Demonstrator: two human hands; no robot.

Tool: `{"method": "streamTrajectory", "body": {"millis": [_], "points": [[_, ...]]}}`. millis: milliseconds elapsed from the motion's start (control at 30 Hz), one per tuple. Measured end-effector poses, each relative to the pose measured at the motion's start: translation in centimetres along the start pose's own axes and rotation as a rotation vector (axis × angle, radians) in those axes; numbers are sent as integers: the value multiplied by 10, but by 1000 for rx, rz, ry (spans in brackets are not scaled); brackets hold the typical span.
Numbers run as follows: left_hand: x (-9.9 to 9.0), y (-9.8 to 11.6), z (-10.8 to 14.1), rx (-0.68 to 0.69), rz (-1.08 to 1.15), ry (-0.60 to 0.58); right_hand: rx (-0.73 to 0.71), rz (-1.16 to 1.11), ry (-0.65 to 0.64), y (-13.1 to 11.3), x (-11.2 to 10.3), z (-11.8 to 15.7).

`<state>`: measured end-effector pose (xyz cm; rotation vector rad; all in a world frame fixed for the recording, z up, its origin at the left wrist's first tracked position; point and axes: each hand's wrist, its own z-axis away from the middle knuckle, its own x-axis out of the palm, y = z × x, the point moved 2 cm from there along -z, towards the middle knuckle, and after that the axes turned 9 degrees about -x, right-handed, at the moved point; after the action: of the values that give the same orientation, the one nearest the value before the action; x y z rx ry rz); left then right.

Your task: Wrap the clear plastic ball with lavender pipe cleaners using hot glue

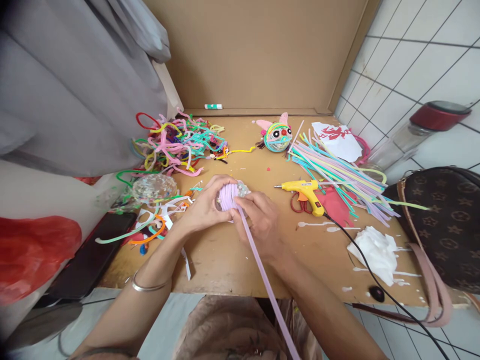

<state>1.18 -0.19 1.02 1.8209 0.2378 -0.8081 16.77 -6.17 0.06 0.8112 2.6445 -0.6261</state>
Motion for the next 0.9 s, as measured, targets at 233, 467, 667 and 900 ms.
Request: {"method": "streamTrajectory", "body": {"millis": [233, 467, 667, 900], "points": [[-2, -2, -1, -1, 11, 23, -133, 59, -41, -7, -2, -2], [-5, -2, -3, -22, 43, 3, -210, 119, -3, -9, 0, -1], [-7, -5, -3, -39, 114, -33, -263, 98, -42, -7, 5, 3], [-10, -7, -3, -40, 136, -89, -324, 121, -118, -8, 7, 6]]}}
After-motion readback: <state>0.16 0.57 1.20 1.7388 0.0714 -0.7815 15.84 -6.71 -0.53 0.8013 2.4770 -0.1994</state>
